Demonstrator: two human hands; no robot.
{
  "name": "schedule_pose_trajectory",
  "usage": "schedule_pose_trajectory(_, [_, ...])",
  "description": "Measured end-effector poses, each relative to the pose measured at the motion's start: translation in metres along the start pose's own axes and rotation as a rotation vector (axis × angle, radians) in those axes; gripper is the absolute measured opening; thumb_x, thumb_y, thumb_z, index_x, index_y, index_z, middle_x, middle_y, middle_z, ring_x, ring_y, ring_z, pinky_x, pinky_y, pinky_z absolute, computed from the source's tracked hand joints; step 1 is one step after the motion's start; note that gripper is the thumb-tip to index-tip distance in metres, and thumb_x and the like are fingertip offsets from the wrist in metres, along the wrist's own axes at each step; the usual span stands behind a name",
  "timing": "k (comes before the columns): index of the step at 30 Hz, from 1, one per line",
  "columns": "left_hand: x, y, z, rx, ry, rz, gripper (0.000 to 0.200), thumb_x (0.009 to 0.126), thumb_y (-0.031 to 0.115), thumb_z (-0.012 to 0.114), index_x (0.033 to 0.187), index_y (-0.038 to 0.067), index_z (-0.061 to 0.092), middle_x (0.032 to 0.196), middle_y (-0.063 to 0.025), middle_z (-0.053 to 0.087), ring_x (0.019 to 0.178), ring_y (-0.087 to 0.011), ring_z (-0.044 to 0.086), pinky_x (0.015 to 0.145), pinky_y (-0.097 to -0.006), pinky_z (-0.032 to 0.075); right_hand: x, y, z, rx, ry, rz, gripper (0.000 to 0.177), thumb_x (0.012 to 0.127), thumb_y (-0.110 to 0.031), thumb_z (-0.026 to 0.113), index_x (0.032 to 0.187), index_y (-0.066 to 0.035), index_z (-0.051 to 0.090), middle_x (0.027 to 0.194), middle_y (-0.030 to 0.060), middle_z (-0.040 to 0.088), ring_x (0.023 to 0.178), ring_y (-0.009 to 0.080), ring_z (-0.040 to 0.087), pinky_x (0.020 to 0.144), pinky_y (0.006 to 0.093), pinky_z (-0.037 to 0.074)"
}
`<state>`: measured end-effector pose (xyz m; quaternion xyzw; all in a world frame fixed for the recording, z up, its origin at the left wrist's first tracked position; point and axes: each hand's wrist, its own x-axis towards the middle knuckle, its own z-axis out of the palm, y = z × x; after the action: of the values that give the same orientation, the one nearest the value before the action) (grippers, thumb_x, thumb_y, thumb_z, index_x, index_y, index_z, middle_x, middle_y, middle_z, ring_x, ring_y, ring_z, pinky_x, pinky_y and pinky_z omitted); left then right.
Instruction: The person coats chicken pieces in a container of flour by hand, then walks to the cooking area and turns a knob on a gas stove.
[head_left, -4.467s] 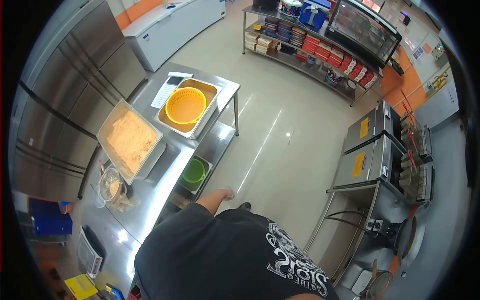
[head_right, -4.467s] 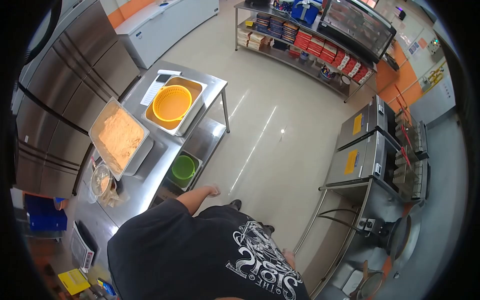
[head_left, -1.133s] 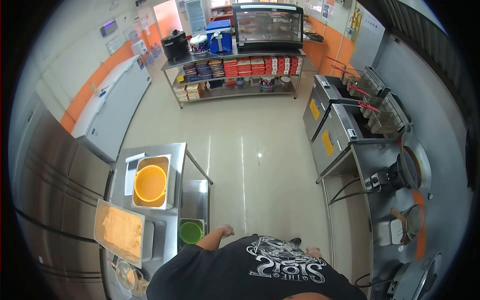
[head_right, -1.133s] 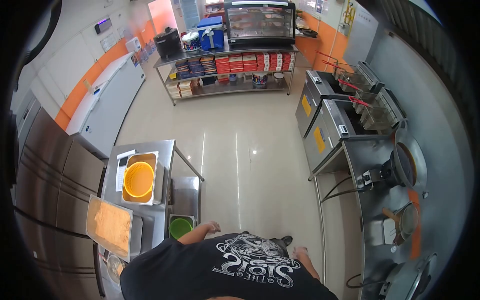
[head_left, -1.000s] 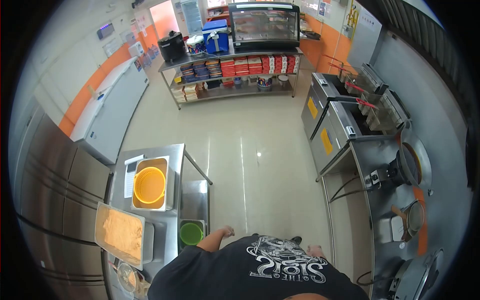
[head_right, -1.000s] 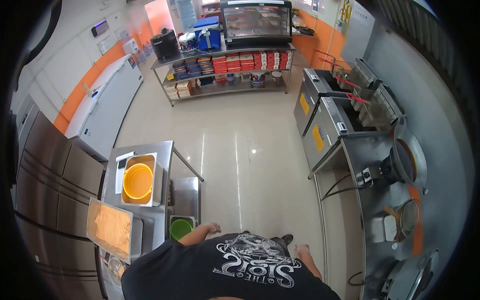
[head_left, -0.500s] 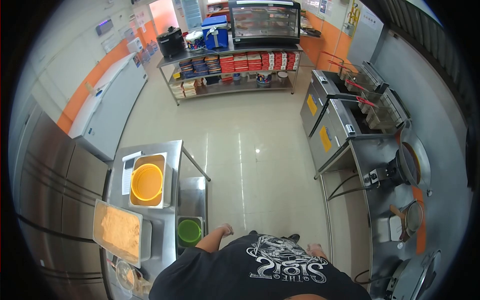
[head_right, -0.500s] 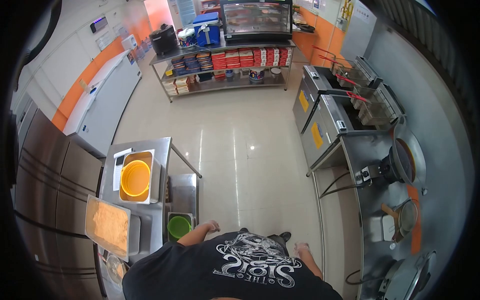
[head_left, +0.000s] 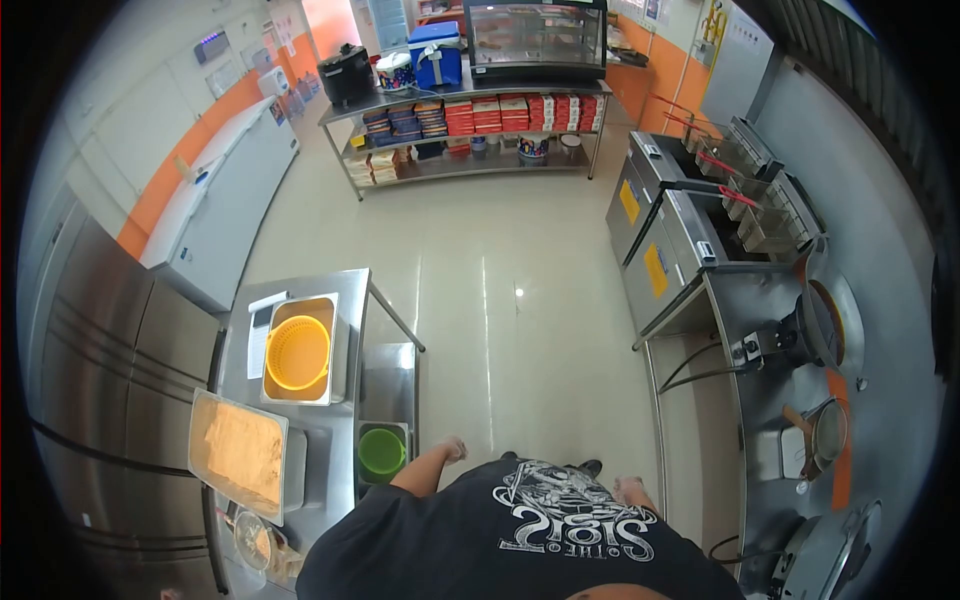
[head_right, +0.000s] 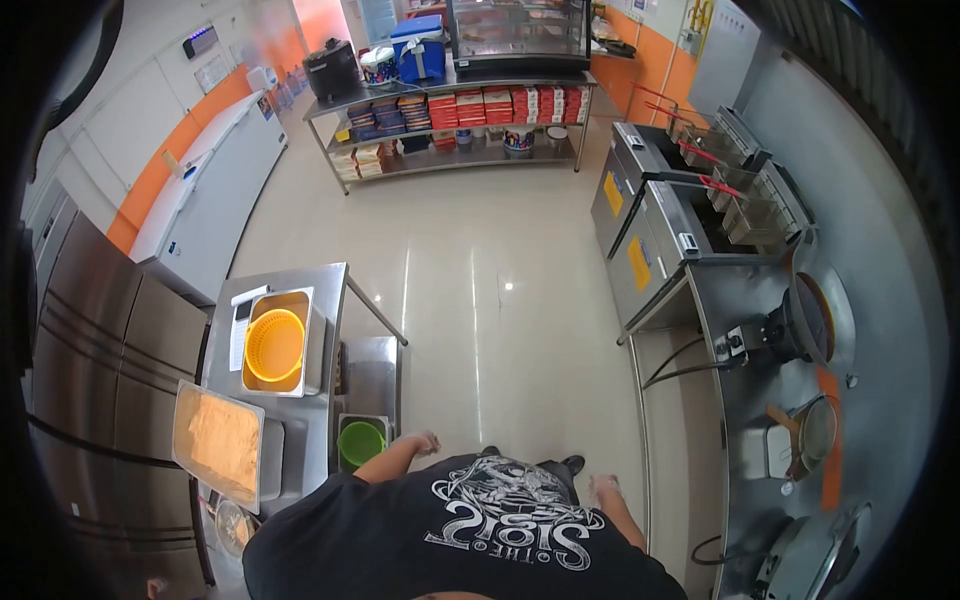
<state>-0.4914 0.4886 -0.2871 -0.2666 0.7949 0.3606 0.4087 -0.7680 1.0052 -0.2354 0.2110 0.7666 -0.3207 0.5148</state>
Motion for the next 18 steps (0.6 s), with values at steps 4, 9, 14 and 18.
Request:
schedule_pose_trajectory(4, [-0.046, 0.03, -0.029, 0.205, 0.005, 0.151, 0.022, 0.075, 0.02, 0.061, 0.095, 0.015, 0.07, 0.101, -0.0115, 0.065, 0.093, -0.0278, 0.062, 0.078, -0.0359, 0.049, -0.021, -0.016, 0.001, -0.799, 0.017, -0.319, 0.032, 0.077, -0.026, 0.06, 0.105, -0.01, 0.058, 0.087, 0.0043, 0.063, 0.085, 0.0183, 0.059, 0.077, 0.0348, 0.046])
schedule_pose_trajectory(9, [-0.014, -0.007, -0.001, 0.136, 0.068, 0.186, 0.021, 0.077, 0.022, 0.06, 0.094, 0.015, 0.07, 0.099, -0.0129, 0.065, 0.088, -0.029, 0.063, 0.074, -0.0377, 0.05, -0.045, -0.034, 0.003, -1.55, 0.002, -0.567, 0.033, 0.076, -0.029, 0.059, 0.104, -0.011, 0.059, 0.093, 0.0069, 0.064, 0.089, 0.0214, 0.061, 0.079, 0.0346, 0.047])
schedule_pose_trajectory(14, [-0.013, 0.001, -0.001, 0.048, -0.041, -0.005, 0.026, 0.078, 0.027, 0.058, 0.092, 0.007, 0.068, 0.094, -0.0174, 0.064, 0.082, -0.0302, 0.063, 0.07, -0.0398, 0.049, -0.065, -0.037, 0.004, -1.515, 0.016, -0.53, 0.032, 0.077, -0.028, 0.059, 0.103, -0.01, 0.06, 0.094, 0.0094, 0.065, 0.089, 0.0232, 0.062, 0.079, 0.0343, 0.047])
schedule_pose_trajectory(18, [-0.026, 0.017, -0.012, 0.154, 0.04, 0.03, 0.027, 0.079, 0.026, 0.057, 0.093, 0.004, 0.068, 0.09, -0.0184, 0.065, 0.081, -0.0313, 0.063, 0.07, -0.0407, 0.049, -0.075, -0.045, 0.006, -1.556, 0.017, -0.54, 0.03, 0.077, -0.026, 0.058, 0.102, -0.009, 0.06, 0.095, 0.0114, 0.065, 0.089, 0.0247, 0.062, 0.079, 0.0341, 0.048])
